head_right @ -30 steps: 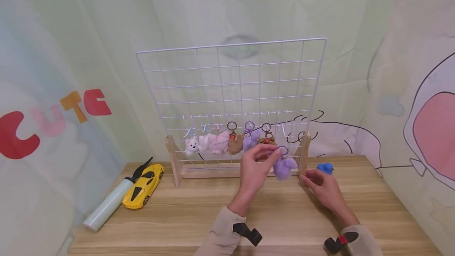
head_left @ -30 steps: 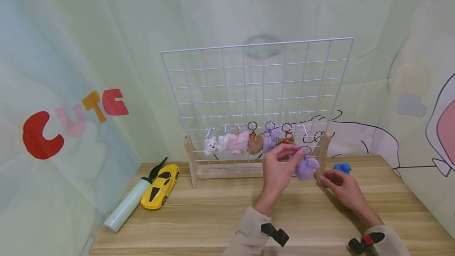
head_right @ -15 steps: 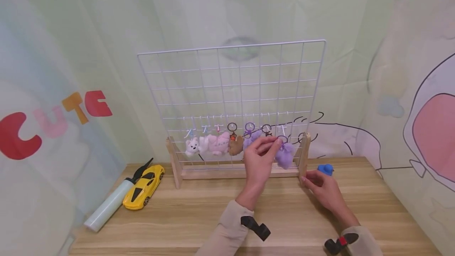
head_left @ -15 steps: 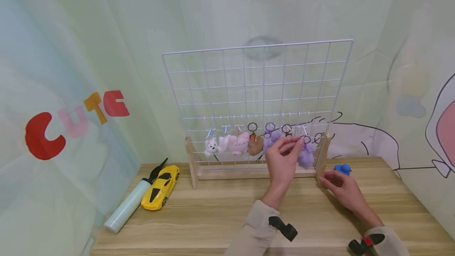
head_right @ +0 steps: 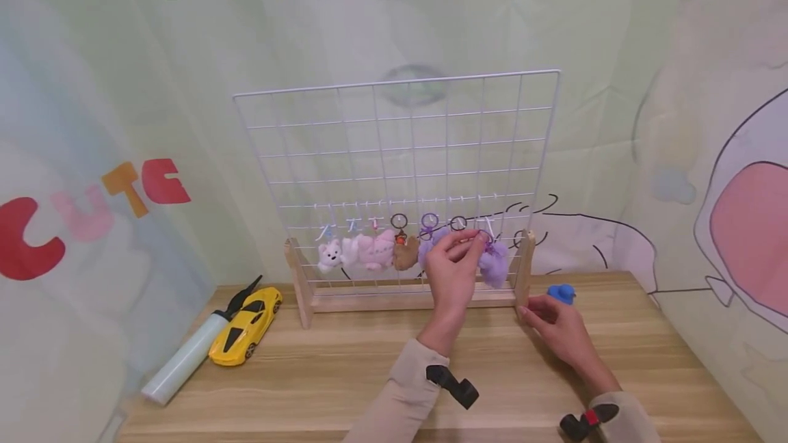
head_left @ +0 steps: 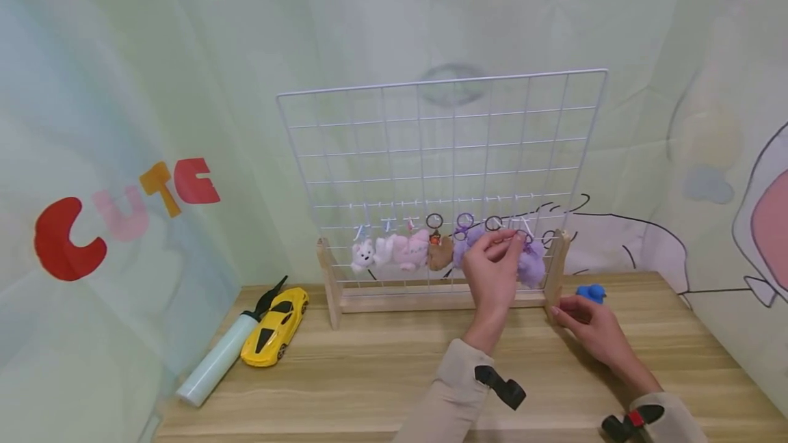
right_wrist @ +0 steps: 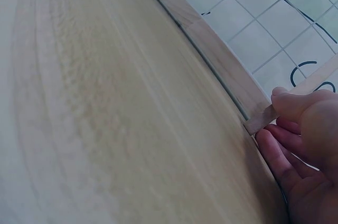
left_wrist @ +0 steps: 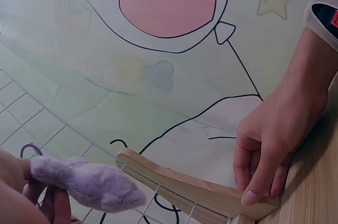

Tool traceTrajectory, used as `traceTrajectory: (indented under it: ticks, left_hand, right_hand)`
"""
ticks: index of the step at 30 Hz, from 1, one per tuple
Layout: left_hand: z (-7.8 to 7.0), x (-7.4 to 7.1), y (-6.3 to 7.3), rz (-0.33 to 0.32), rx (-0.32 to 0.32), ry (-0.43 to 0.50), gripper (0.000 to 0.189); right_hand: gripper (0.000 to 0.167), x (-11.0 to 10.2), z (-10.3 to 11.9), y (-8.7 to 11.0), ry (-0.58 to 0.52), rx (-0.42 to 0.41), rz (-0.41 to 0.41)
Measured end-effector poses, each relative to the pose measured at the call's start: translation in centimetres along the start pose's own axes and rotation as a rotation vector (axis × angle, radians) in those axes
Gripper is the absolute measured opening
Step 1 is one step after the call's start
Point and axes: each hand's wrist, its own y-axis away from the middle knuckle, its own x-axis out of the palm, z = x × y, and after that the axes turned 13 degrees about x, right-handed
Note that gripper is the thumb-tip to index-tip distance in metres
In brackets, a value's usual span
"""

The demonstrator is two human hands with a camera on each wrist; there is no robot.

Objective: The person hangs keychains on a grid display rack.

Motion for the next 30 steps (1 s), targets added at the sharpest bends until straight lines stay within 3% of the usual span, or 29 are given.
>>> traceTrajectory:
  ticks: [11, 18, 27, 30]
  left_hand:
    - [-0.2, -0.6, 0.5, 0.043, -0.005, -0.016, 0.008]
    - [-0.3, -0.4, 0.3, 0.026, -0.022, -0.008, 0.01]
    - [-0.1, 0.2, -0.5, -0.003, -0.089, 0.165, 0.012]
    - [0.0, 0.3, -0.6, -0.019, -0.106, 0.135, 0.011]
  right_hand:
    - [0.031, 0.1, -0.1, -0.2, 0.009, -0.005, -0.005]
    - [0.032, 0.1, -0.1, -0.1, 0.009, 0.002, 0.001]
    - [0.035, 0.0, 0.0, -0.1, 0.024, 0.019, 0.006]
    - [0.036, 0.0, 0.1, 0.0, 0.024, 0.024, 0.008]
